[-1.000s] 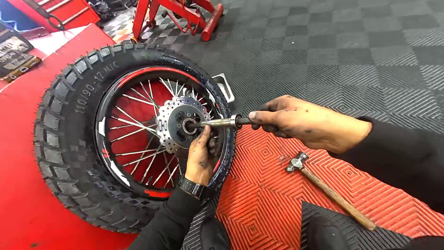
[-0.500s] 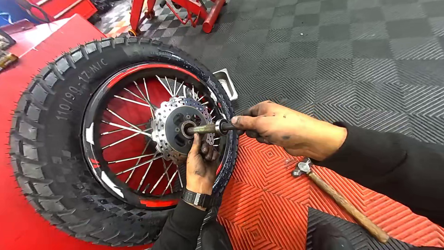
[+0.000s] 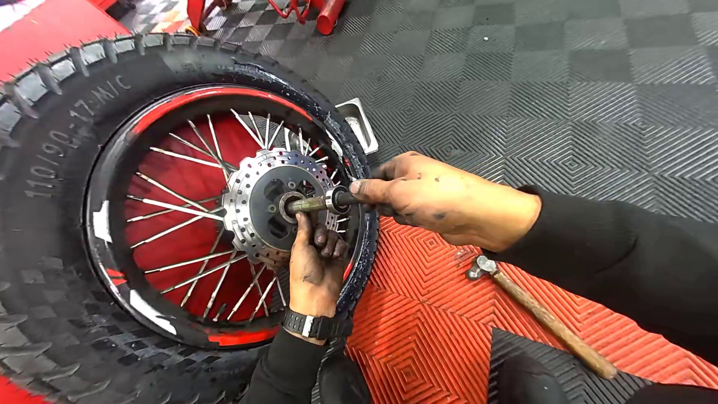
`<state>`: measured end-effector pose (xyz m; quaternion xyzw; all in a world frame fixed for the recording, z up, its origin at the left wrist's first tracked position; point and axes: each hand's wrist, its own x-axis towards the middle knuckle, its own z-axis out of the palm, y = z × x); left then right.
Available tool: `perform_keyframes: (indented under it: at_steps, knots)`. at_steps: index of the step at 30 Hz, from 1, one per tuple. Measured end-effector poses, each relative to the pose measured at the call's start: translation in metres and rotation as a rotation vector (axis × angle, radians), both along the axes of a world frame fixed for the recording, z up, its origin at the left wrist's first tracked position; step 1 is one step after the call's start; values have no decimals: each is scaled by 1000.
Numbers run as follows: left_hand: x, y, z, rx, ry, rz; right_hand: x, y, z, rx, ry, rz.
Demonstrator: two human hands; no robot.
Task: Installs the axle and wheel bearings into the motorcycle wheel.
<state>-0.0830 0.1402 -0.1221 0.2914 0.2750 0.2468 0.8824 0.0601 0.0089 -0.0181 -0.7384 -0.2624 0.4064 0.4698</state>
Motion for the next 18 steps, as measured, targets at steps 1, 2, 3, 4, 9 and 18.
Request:
perform_keyframes:
  at_steps: [1, 2, 3, 4, 9, 18]
  knots:
    - [1, 1, 0, -5, 1, -5, 0, 1, -1, -6, -18, 2]
    - [1, 1, 1, -10, 5, -6, 1, 2, -2, -10, -35, 7]
    - [1, 1, 1, -11, 11, -6, 2, 3, -3, -17, -45, 16]
    - [1, 1, 1, -14, 17, 1, 2, 3, -4, -24, -53, 21]
    - [3, 1, 3, -23, 25, 37, 2, 6, -4, -20, -15, -9]
    - [6, 2, 4, -52, 15, 70, -4, 4, -7, -19, -9, -27]
